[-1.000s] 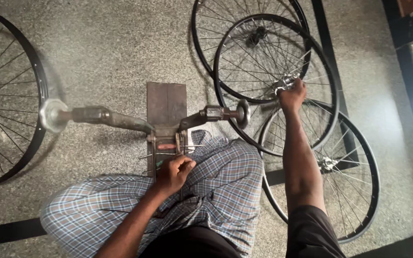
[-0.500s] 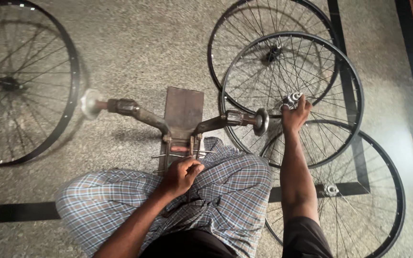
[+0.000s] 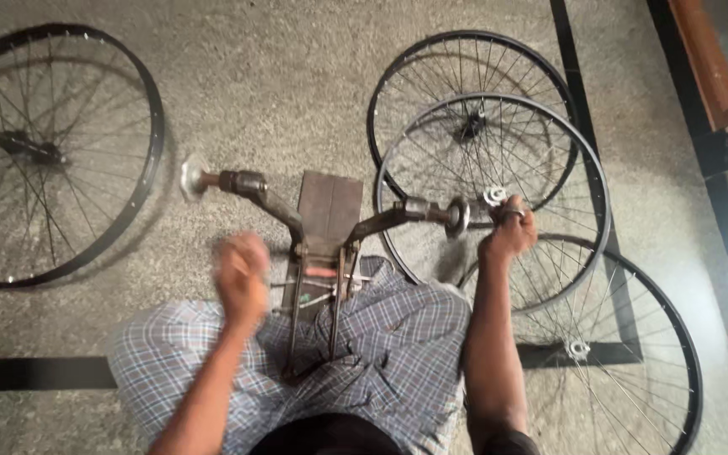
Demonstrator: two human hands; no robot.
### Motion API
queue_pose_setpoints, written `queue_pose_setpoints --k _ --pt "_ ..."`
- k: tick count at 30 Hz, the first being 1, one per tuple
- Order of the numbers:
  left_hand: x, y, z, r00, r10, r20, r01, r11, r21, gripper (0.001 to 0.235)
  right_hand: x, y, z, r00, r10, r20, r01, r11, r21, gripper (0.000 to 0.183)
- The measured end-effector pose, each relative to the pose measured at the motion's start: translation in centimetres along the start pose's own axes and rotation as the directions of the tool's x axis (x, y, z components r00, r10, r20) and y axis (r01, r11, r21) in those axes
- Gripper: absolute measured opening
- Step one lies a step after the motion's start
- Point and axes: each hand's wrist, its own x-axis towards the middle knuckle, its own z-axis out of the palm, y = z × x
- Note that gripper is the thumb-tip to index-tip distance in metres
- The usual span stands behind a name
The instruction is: The person sits on the floor and uses a wrench to tighten the axle nuts on a bicycle wheel mounted in a truing stand. They spin the wheel to check alignment, then remove it and repeat the process with another wheel.
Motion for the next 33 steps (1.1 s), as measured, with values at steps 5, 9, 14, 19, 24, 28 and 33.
queue_pose_setpoints --k 5,9,14,19,24,28,33 --pt "10.4 5.7 -4.6 0.966 0.213 0.144 -0.136 0.899 -0.417 0.08 -4.6 -12.8 3.6 0.875 0.122 0.468 -0.115 0.992 -0.044 0.032" --pt "12.3 8.5 -6.3 0.936 0.169 0.308 -0.058 0.939 -0.34 0.083 -6.0 -20.6 5.6 0.712 0.049 0.7 0.032 0.994 -0.101 0.043" --pt "11.3 7.4 -7.4 0.964 -0.09 0.249 0.121 0.986 -0.111 0.084 -5.3 -23.1 5.6 0.855 -0.051 0.516 0.087 0.995 -0.045 0.034" --pt "12.6 6.0 -6.4 0.966 0.162 0.201 -0.116 0.967 -0.225 0.072 -5.1 -22.6 5.1 0.701 -0.14 0.699 0.427 0.868 -0.254 0.038" --pt "13.1 6.4 -7.2 0.976 -0.023 0.214 0.015 0.999 0.04 0.083 -5.3 -22.9 4.5 0.793 -0.077 0.604 0.145 0.987 -0.066 0.039" --pt "13.7 6.7 -6.3 0.988 0.089 0.127 -0.073 0.99 -0.124 0.08 -5.7 -22.9 4.7 0.763 -0.076 0.642 0.27 0.94 -0.21 0.045" --pt "13.0 6.0 -7.3 0.934 -0.03 0.356 0.106 0.975 -0.197 0.085 -6.2 -23.9 5.6 0.831 -0.042 0.554 0.113 0.989 -0.094 0.04"
